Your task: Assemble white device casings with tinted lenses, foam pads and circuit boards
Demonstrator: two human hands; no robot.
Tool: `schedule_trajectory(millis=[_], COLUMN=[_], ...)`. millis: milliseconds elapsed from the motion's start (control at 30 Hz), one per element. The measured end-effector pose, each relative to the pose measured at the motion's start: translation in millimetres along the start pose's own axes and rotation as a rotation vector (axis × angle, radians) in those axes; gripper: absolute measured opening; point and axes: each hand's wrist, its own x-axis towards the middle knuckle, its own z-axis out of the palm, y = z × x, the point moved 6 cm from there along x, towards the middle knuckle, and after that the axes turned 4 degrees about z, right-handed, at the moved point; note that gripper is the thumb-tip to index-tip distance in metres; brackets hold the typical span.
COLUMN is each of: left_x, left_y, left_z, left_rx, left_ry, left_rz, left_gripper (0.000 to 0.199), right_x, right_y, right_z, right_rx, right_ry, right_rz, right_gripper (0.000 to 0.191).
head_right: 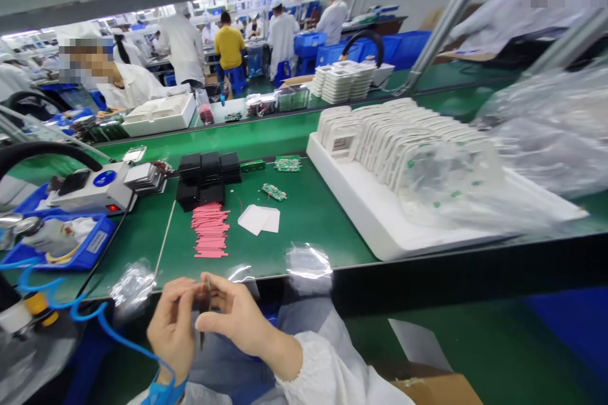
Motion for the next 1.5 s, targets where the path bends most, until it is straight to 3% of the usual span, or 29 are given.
schedule_trajectory(millis=[67,167,267,333,400,467,500,600,667,733,833,867,900,967,1100,1200,1300,1500], left_x=[12,42,71,72,58,33,21,6,12,27,43,44,44,41,37,36,35,32], left_y=[-22,-60,-73,-57,-36,-16,-6,0,-13,-32,-58,-63,-68,-71,-68,-68,-70,-69], left_z=[-27.9,-82.0,-98.2,-83.2,-48.0,8.4,27.8,54.2,54.0,43.6,21.8,19.1,19.5,23.0,26.4,26.1,25.2,24.7], left_rx=[0.098,0.450,0.756,0.703,0.355,-0.151,-0.270,-0.318,-0.305,-0.277,-0.198,-0.171,-0.142,-0.069,0.030,0.048,0.063,0.051], left_ry=[0.142,0.357,0.260,0.210,0.082,-0.293,-0.390,-0.485,-0.453,-0.306,0.050,0.114,0.133,0.127,0.111,0.094,0.092,0.121], left_rz=[-0.128,-0.287,-0.291,-0.183,-0.167,-0.257,-0.284,-0.336,-0.354,-0.332,-0.249,-0.230,-0.213,-0.169,-0.101,-0.117,-0.114,-0.134], left_gripper=[0.013,0.013,0.014,0.040,0.061,0.087,0.095,0.093,0.084,0.076,0.067,0.067,0.068,0.070,0.071,0.069,0.071,0.071], right_x=[0,-4,-8,-9,-8,-7,-7,-10,-13,-13,5,14,23,42,72,87,98,98], right_y=[-8,-26,-44,-54,-63,-69,-71,-76,-89,-112,-169,-194,-222,-272,-339,-359,-367,-354], right_z=[-11,-25,-30,-29,-23,-15,-12,-7,-10,-23,-69,-90,-112,-150,-212,-241,-255,-256], right_rx=[0.027,0.003,-0.078,-0.188,-0.375,-0.568,-0.646,-0.855,-1.043,-1.246,-1.631,-1.801,-1.958,-2.013,-2.064,-2.098,-2.124,-2.214], right_ry=[0.099,0.162,0.145,0.146,0.164,0.182,0.187,0.158,0.111,0.099,0.265,0.413,0.599,0.770,0.894,0.854,0.804,0.670], right_rz=[-0.043,-0.074,-0.058,-0.066,-0.114,-0.157,-0.166,-0.216,-0.305,-0.359,-0.280,-0.236,-0.170,-0.125,0.009,0.136,0.250,0.398], right_gripper=[0.056,0.053,0.053,0.058,0.062,0.063,0.063,0.065,0.075,0.082,0.066,0.059,0.055,0.060,0.090,0.099,0.101,0.064])
